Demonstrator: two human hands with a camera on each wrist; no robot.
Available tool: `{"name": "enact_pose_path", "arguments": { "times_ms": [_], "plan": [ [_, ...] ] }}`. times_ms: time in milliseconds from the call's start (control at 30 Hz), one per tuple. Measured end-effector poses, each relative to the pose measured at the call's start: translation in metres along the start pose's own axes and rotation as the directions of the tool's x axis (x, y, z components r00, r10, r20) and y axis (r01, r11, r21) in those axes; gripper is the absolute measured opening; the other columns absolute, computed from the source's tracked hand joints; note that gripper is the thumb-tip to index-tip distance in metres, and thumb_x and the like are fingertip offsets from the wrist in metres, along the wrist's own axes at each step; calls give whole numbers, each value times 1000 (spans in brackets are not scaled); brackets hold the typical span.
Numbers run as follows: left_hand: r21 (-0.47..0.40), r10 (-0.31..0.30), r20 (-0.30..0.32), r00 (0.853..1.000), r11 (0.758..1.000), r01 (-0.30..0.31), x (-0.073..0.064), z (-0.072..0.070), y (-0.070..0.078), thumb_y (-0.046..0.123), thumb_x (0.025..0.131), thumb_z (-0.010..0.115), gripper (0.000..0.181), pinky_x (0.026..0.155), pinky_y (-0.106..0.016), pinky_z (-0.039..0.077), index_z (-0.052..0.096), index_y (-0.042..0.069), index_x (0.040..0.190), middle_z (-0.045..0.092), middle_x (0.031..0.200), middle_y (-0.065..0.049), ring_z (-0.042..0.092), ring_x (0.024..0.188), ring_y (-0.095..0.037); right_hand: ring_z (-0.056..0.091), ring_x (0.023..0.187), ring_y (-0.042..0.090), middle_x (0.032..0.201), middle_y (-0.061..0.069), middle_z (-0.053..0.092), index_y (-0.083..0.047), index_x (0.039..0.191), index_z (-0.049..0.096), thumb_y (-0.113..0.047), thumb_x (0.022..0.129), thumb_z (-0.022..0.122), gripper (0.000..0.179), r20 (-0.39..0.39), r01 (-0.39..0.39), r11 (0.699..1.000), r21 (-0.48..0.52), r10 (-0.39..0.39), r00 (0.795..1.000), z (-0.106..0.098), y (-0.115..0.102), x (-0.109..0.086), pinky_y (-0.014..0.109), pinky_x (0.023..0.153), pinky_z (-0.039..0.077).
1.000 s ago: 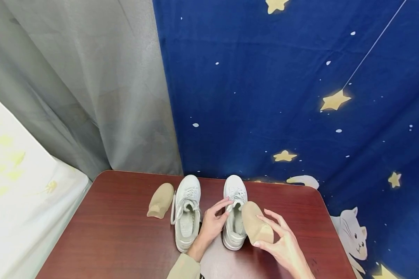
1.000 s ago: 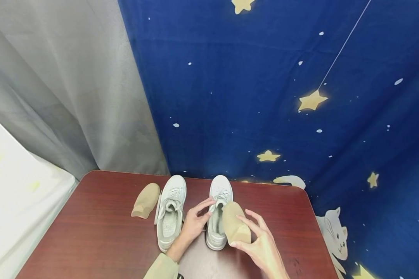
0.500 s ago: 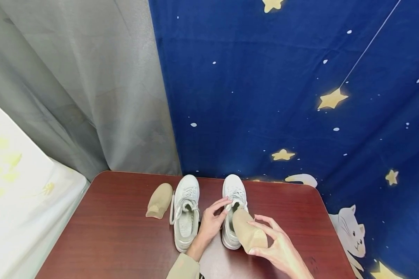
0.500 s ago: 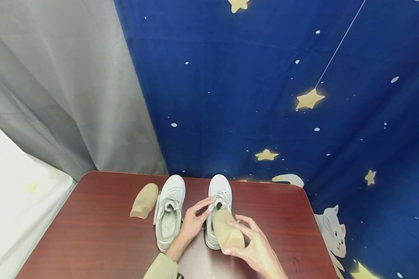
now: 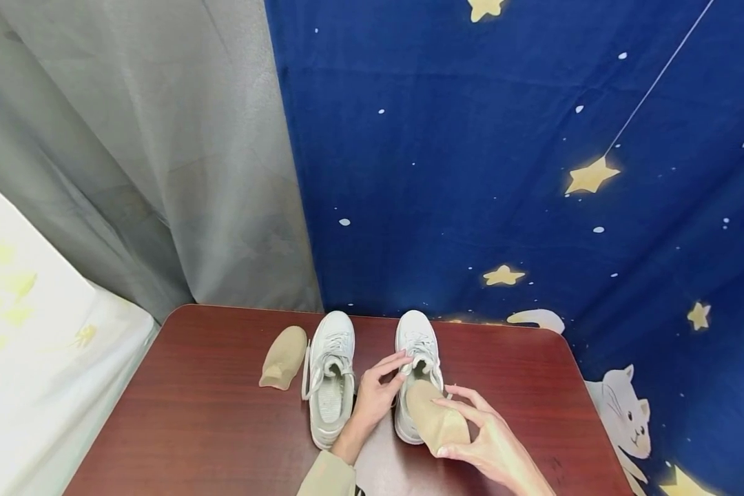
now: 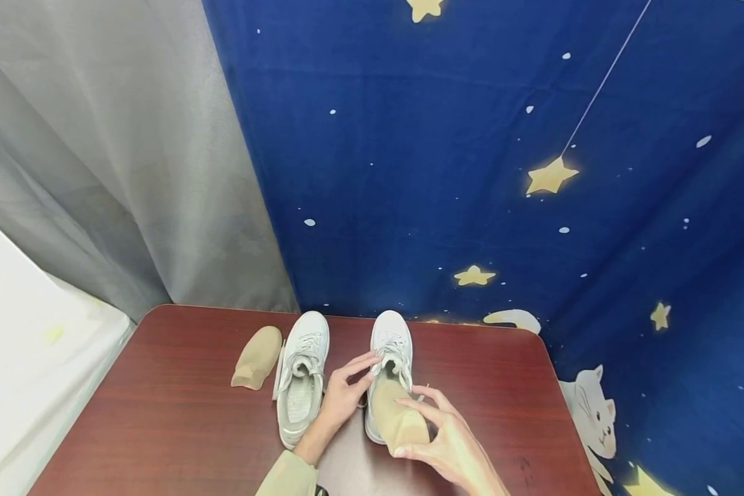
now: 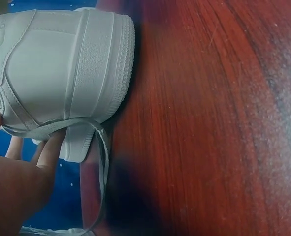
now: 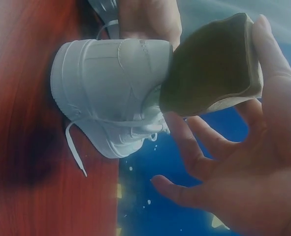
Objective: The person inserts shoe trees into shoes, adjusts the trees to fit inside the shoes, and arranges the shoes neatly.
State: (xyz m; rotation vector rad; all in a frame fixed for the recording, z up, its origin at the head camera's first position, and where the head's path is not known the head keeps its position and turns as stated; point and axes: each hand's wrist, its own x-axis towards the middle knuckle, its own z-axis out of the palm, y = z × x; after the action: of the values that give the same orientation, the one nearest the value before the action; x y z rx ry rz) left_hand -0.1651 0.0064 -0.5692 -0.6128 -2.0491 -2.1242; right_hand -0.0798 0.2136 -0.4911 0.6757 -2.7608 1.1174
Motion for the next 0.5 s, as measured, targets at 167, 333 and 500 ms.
{"name": "enact_pose_path", "arguments": {
  "times_ms": [167, 333, 500],
  "plan": [
    [-9, -9, 8, 1000, 1000, 9, 0, 0, 0, -11, 83, 55, 28, 92, -48, 38, 61, -9, 111, 50, 122, -28, 46, 116, -40, 47, 113, 14, 129, -3, 46, -30, 120, 59, -45, 62, 78, 63, 18, 4, 1000, -18, -4, 1000, 9, 14, 0, 32, 85, 43],
    [-8, -31, 4, 1000, 999, 31, 1, 0, 0, -11, 83, 55, 28, 93, -48, 38, 61, -7, 111, 51, 123, -27, 46, 117, -39, 49, 110, 14, 127, 1, 48, -31, 119, 59, -47, 64, 76, 60, 1, -12, 1000, -23, 12, 1000, 14, 15, 1, 35, 82, 45],
    [31, 12, -36, 999, 999, -11, 0, 1, -1, -12, 81, 56, 28, 91, -35, 43, 64, -6, 108, 54, 119, -25, 49, 113, -39, 52, 102, 10, 125, 3, 49, -30, 118, 60, -47, 69, 73, 53, -14, -38, 997, -60, 38, 999, 16, 16, 4, 31, 78, 46]
  ]
}}
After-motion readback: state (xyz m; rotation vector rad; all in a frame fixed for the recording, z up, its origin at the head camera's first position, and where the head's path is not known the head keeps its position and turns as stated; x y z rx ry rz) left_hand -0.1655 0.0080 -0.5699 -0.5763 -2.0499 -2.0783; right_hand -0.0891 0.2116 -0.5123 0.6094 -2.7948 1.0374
